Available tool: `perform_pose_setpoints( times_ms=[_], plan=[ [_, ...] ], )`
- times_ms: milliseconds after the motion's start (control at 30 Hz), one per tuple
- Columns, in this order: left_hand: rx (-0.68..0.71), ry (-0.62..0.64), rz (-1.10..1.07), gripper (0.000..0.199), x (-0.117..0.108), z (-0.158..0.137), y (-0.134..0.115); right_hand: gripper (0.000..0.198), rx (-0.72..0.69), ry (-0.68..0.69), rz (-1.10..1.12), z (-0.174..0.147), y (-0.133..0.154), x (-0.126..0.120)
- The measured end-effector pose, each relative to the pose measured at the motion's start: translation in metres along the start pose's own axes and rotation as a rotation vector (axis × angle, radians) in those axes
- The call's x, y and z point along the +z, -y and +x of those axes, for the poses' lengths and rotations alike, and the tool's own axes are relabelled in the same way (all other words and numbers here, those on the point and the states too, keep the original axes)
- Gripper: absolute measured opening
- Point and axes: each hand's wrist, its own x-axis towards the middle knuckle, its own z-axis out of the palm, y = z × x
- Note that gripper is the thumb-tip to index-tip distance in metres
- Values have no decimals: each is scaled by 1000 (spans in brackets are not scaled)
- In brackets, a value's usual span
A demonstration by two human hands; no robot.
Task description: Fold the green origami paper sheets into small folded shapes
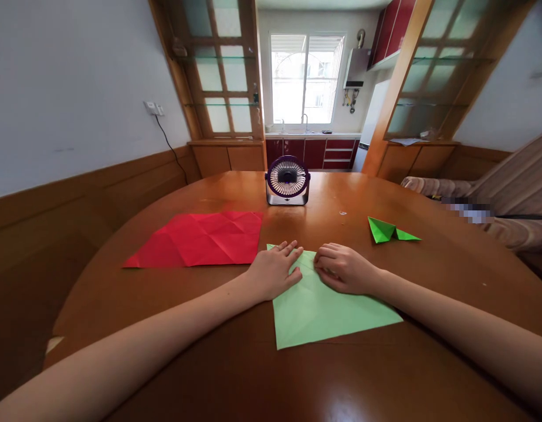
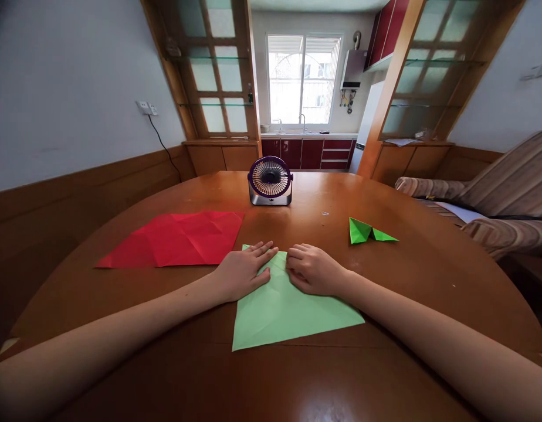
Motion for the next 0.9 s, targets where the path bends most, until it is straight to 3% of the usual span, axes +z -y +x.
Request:
perform_pose_setpoints(
  times_ms=[400, 900],
  plan=[
    [-41, -67, 19, 50, 4, 2, -12, 16, -2, -13, 14, 0, 0, 0],
    [66, 5, -188, 53, 10, -5, 27, 17, 18, -4, 37, 0, 3, -4]
  ],
)
